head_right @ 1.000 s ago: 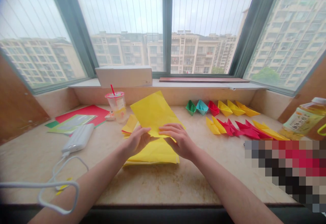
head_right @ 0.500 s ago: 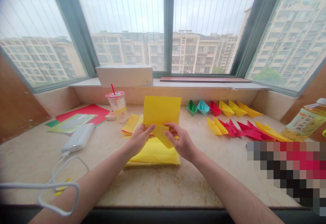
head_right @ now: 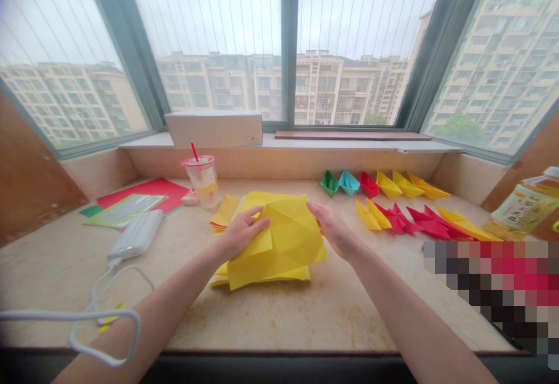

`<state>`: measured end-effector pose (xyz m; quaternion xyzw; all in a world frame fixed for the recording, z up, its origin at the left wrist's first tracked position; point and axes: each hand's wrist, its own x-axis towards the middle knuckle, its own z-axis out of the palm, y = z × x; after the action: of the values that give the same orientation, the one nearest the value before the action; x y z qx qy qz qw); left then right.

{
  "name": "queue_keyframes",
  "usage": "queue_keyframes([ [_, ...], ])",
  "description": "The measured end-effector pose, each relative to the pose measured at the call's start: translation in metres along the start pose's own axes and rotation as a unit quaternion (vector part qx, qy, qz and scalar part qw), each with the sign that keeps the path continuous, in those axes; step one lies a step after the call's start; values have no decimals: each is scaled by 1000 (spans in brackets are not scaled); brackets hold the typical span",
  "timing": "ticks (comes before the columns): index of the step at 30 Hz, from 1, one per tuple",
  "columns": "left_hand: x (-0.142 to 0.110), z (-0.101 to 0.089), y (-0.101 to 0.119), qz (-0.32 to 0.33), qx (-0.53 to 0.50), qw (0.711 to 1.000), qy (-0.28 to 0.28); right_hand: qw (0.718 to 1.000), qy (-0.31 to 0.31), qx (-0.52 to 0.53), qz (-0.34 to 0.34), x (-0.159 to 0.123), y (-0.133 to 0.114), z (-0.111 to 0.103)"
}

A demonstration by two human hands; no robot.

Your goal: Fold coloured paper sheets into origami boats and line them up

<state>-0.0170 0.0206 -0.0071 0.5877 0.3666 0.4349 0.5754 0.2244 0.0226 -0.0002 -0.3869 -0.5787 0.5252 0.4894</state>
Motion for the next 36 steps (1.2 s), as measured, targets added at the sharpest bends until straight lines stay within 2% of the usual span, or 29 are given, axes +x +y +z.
queue_keyframes([
  [2,0,-1,-3,0,29,1000,3,997,-74,16,26,-4,2,5],
  [4,0,-3,-5,6,54,998,13,996,-84,10,11,-6,7,11],
  [6,1,-4,-6,13,73,997,20,997,-60,-38,-45,-6,12,14],
  [8,2,-5,-5,22,81,996,18,982,-61,-129,-123,-6,18,15],
  [11,2,-4,-4,34,75,997,12,921,-93,-302,-228,-7,22,13],
  [13,2,-3,-3,39,71,997,13,874,-102,-400,-256,-10,22,13],
  [16,1,-1,-2,47,62,997,8,820,-89,-497,-270,-15,20,15],
  [18,0,-1,-1,54,60,997,12,798,-82,-528,-280,-18,18,18],
  [21,-1,-2,-1,72,78,994,35,784,-90,-538,-296,-22,14,21],
  [24,0,-3,-1,85,94,990,55,794,-112,-512,-307,-24,9,23],
  [26,0,-2,-2,86,88,991,60,822,-104,-469,-305,-23,7,24],
  [29,-1,2,-1,87,44,994,56,884,-3,-379,-275,-17,7,25],
  [32,-4,8,4,102,2,993,57,933,91,-293,-188,-10,9,25],
  [34,-7,13,8,97,-6,994,51,950,114,-255,-142,-8,9,24],
  [36,-10,16,12,81,-11,996,36,947,139,-251,-143,-8,9,22],
])
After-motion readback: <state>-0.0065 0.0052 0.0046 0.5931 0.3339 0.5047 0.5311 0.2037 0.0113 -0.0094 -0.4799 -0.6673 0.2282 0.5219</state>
